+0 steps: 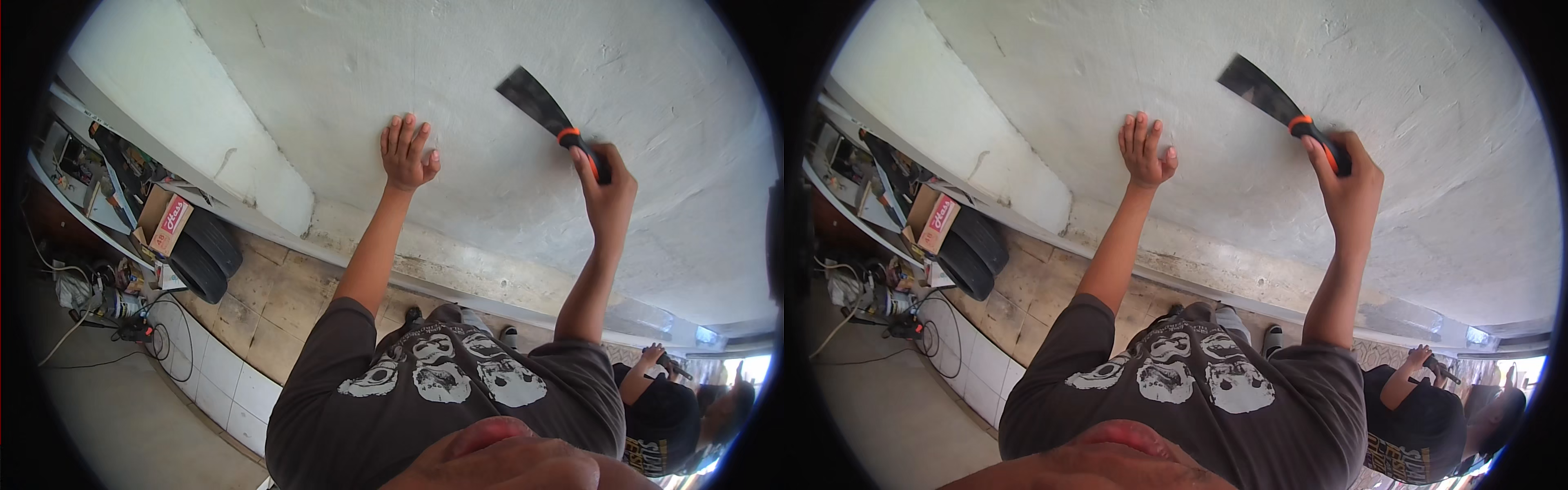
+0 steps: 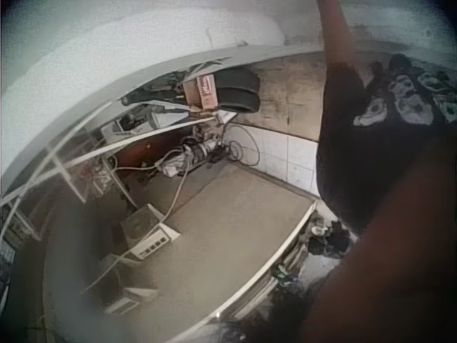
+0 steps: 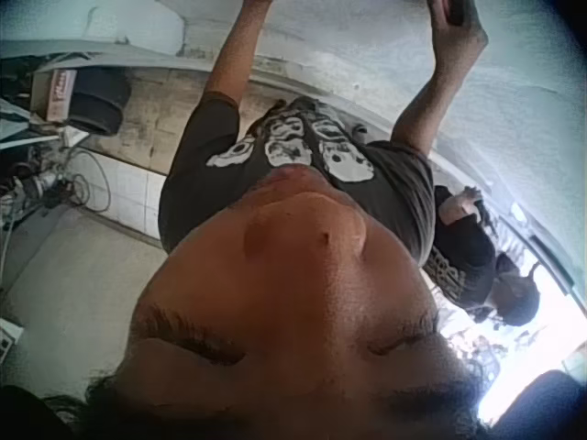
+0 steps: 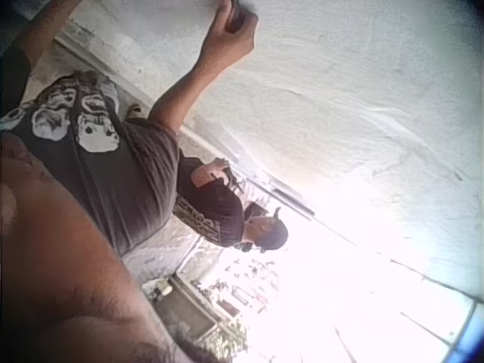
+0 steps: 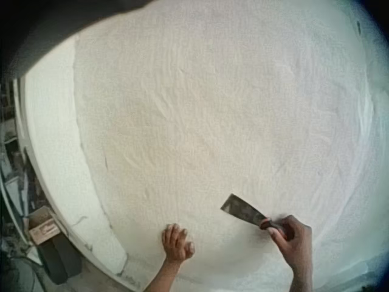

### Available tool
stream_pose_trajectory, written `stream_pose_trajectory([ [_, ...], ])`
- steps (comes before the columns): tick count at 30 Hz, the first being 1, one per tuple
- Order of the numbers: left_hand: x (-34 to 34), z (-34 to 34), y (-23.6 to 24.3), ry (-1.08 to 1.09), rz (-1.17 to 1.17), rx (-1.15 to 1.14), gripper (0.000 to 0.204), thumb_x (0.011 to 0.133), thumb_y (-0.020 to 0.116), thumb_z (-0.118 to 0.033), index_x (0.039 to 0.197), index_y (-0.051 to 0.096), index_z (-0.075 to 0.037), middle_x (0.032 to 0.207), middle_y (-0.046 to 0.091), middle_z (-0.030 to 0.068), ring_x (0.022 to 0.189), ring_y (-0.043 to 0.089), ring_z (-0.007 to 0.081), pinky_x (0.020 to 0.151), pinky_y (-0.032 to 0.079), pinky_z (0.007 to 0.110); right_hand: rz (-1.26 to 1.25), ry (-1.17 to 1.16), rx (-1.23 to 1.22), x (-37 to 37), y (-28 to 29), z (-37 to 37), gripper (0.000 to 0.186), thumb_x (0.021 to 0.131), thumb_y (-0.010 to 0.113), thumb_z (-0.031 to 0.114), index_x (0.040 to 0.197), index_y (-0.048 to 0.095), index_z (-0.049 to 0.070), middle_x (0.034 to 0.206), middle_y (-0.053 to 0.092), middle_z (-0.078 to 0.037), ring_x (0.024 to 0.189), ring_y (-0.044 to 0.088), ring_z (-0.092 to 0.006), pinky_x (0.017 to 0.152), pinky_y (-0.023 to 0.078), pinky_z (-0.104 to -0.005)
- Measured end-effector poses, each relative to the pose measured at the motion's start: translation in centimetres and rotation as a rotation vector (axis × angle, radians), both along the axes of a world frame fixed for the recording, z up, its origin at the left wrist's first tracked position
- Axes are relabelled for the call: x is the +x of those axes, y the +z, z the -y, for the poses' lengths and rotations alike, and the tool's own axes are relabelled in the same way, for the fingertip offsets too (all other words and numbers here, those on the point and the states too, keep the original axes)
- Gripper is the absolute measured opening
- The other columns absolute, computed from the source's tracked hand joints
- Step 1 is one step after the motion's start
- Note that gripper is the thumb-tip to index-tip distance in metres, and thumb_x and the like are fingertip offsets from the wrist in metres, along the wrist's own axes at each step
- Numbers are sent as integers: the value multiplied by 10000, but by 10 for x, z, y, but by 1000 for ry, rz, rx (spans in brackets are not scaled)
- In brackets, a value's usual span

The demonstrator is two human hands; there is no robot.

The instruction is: The person scrapes old paint or plaster from a wall and a ceiling beam using a putty knife.

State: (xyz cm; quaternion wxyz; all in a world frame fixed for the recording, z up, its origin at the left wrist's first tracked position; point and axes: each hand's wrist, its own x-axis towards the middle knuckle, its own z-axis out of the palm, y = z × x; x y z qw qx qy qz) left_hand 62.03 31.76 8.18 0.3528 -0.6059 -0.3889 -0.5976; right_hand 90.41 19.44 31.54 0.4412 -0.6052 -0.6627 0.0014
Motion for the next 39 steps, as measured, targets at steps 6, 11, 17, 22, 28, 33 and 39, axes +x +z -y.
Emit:
stream_pose_trajectory([
  [6,0,2,6,17,-54,29,568,1018,469,-382,1474,509,-44,1570,445,215,1483,368,407,1207,241,542,-131,-80,-64,92,-86,38,284,933,780,257,905,645,8,652,536,-37,605,448,-96,574,381,-244],
  [11,1,2,7,6,-54,10,557,1024,473,-356,1471,483,-23,1577,413,248,1483,342,453,1196,243,576,-364,-59,3,126,-106,49,247,999,706,259,921,632,37,690,581,27,577,471,-30,531,347,-212],
  [17,4,6,10,-7,-49,-3,556,1023,483,-329,1472,464,-2,1589,388,257,1493,316,466,1197,230,594,-340,-87,36,103,-94,39,269,979,731,268,949,639,17,680,603,-11,616,502,-53,576,391,-235],
  [22,8,10,12,-39,-28,-36,550,1028,477,-318,1473,454,5,1612,346,254,1506,283,468,1203,213,606,-338,-30,265,72,-58,20,252,1030,658,263,1027,648,10,736,663,-51,620,540,-67,578,424,-231],
  [28,4,18,5,-46,-38,-139,601,1026,492,-327,1523,405,-1,1625,318,260,1521,240,477,1211,179,614,-599,44,361,66,-45,14,364,1111,474,343,1202,616,21,825,680,-68,534,499,-50,483,399,-222],
  [33,0,19,-6,22,-84,-200,728,1026,484,-477,1583,335,-34,1677,216,235,1553,167,453,1228,141,606,-755,8,114,64,-73,20,383,1107,468,389,1128,596,29,748,613,-49,511,494,-50,479,380,-217],
  [39,-3,10,-11,49,-101,-136,733,1026,478,-492,1580,340,-34,1666,242,243,1547,192,450,1227,147,603,-881,298,244,112,-61,37,380,1080,545,350,1279,526,26,837,573,-26,488,418,-34,422,303,-198],
])
